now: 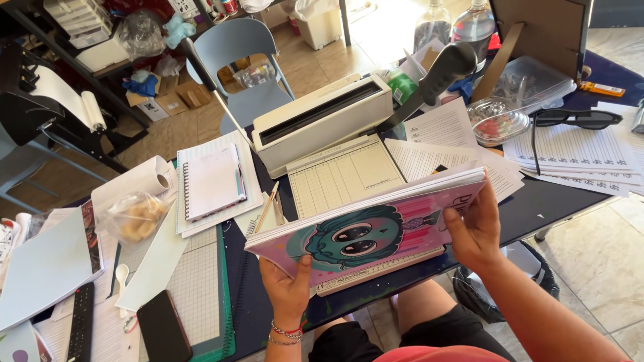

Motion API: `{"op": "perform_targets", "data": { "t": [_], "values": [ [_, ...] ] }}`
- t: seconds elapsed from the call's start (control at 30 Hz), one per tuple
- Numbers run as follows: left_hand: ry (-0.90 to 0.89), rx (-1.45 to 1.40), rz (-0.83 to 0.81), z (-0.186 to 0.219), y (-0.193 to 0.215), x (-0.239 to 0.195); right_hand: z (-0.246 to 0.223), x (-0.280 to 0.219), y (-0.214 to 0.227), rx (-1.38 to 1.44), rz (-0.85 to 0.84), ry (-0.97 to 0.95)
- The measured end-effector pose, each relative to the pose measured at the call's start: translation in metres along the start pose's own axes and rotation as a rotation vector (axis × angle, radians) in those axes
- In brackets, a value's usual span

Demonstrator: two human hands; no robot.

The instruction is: The person inserts a metal spiral binding wire into the punched holes of a notebook cover featuring a cartoon character. They use both hands to thread the wire through the holes and then bend the ends to secure the binding.

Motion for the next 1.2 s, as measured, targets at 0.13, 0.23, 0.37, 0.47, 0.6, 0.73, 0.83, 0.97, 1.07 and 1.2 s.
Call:
{"op": "perform_targets", "data": {
  "t": [0.13, 0.23, 0.37, 0.47, 0.6, 0.73, 0.83, 0.97, 1.07, 1.2],
  "values": [
    [-0.004, -0.012, 0.03, -0.007, 0.004, -0.008, 0.004, -0.001, 0.01, 0.151, 0.044, 0.017],
    [0.006, 0.037, 0.006, -0.006, 0.004, -0.011, 0.018, -0.01, 0.016, 0.186, 0.036, -0.025],
    [0.025, -0.042, -0.025, 0.002, -0.003, -0.008, 0.023, -0.01, 0.017, 0.187, 0.016, -0.064],
    [0.033, -0.086, -0.026, -0.003, 0.005, -0.01, 0.009, -0.003, 0.013, 0.168, 0.033, -0.096],
    [0.006, -0.148, -0.053, 0.002, 0.002, -0.003, -0.007, 0.004, 0.01, 0.138, 0.066, -0.086],
    [0.037, 0.038, -0.14, -0.002, -0.006, -0.006, 0.01, -0.006, 0.013, 0.012, 0.084, -0.095],
    [0.009, 0.017, -0.13, 0.002, -0.007, 0.0, 0.024, -0.012, 0.019, -0.087, 0.096, -0.119],
    [-0.085, 0.173, -0.149, -0.003, 0.002, -0.009, 0.0, 0.012, -0.001, 0.076, -0.09, -0.156],
    [-0.211, 0.137, -0.085, -0.019, 0.001, -0.018, 0.091, -0.02, 0.034, -0.071, -0.027, -0.042],
    [-0.172, 0.144, -0.041, 0.01, -0.003, -0.001, 0.024, 0.007, 0.022, -0.247, -0.042, 0.014]
  ]
}}
Point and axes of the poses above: each hand's wrist, its own x-axis towards the middle knuckle, its own y-axis out of the back of the hand, z = x × y, the point moved 10 cm from there along x, towards the middle knuckle, and after that the axes turned 12 degrees about -y, right-handed, at the moved point
